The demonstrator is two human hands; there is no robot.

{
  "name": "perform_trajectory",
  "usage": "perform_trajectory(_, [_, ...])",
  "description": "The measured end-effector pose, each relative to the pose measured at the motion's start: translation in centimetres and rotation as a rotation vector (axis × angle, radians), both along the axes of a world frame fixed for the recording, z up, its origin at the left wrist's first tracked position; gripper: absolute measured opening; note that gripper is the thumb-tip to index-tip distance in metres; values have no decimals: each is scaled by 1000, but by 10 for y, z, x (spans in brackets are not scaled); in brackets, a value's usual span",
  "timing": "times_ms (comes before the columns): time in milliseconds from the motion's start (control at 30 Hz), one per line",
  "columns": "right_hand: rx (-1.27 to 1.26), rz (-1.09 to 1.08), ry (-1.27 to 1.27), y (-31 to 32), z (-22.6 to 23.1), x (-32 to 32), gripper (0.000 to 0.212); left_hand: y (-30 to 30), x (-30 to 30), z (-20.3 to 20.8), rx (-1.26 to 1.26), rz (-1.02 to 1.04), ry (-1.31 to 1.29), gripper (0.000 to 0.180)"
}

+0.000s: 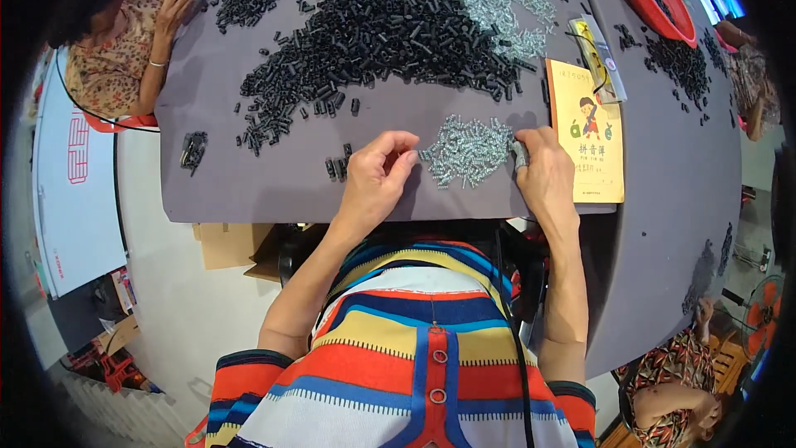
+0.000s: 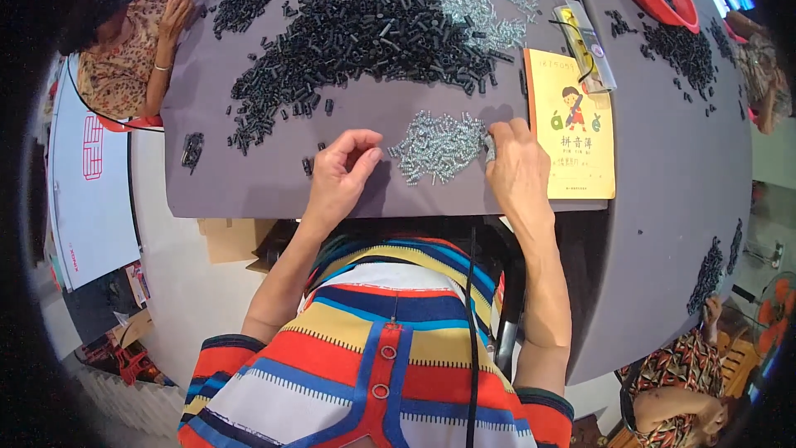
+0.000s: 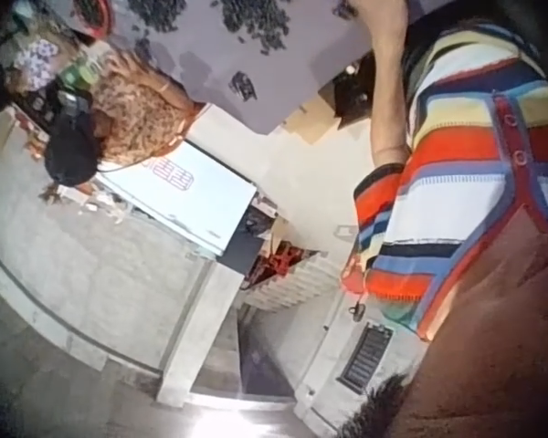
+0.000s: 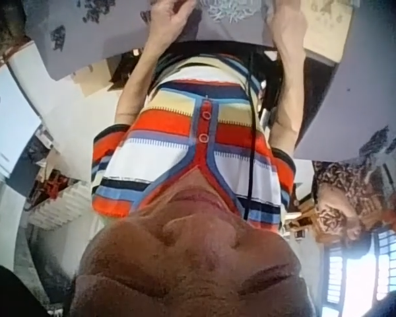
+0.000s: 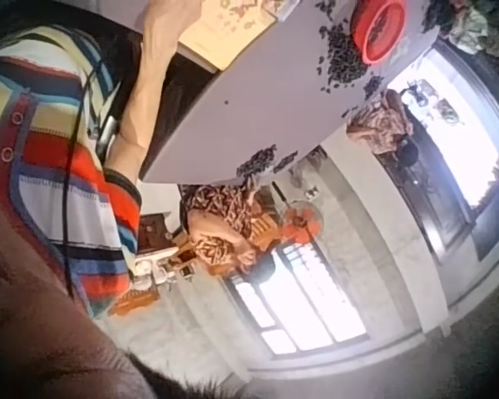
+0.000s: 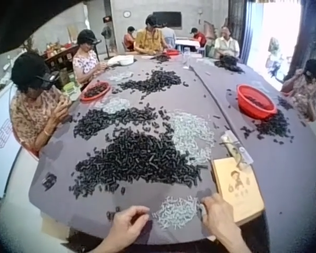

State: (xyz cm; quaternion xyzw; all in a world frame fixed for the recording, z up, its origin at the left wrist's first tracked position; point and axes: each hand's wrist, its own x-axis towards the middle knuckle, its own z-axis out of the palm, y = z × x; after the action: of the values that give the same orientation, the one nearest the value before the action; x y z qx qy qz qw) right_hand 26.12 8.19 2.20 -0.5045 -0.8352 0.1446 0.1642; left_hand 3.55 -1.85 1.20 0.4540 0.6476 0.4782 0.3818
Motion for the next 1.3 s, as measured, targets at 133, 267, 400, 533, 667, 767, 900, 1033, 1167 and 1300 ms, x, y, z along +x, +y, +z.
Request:
perform_trajectory(133, [18, 23, -57, -1, 2, -1, 36, 12, 2, -2, 30, -14, 79, 14])
perform_trajectory(267, [6, 79, -88, -2, 5, -2, 38, 26, 5, -1, 50, -33, 160, 14])
perform_trajectory(400, [41, 82, -10, -3, -2, 4, 33, 33, 13, 3, 90, -72, 216, 13])
perform_trajectory(533, [-31, 0, 13, 1, -5, 5, 39, 29, 14, 0, 59, -75, 215, 11])
perform_trajectory(667, [-6, -79, 81, 2, -4, 4, 39, 26, 12, -3, 17, -63, 176, 11])
perform_trajectory(767, [-30, -59, 200, 2, -4, 8, 40, 25, 11, -8, 16, -42, 173, 11])
perform_trajectory(900, [-64, -87, 248, -3, 0, 10, 41, 24, 11, -11, 36, -40, 158, 12])
perform_trajectory(1033, [-19, -106, 225, 0, -4, 8, 38, 22, 12, -15, 36, -4, 46, 12])
perform_trajectory(1167, [8, -113, 140, 4, -8, 5, 30, 20, 12, -14, 9, 3, 47, 13])
perform_trajectory(1300, [1, -98, 107, 3, -6, 3, 31, 20, 14, -10, 6, -2, 67, 13])
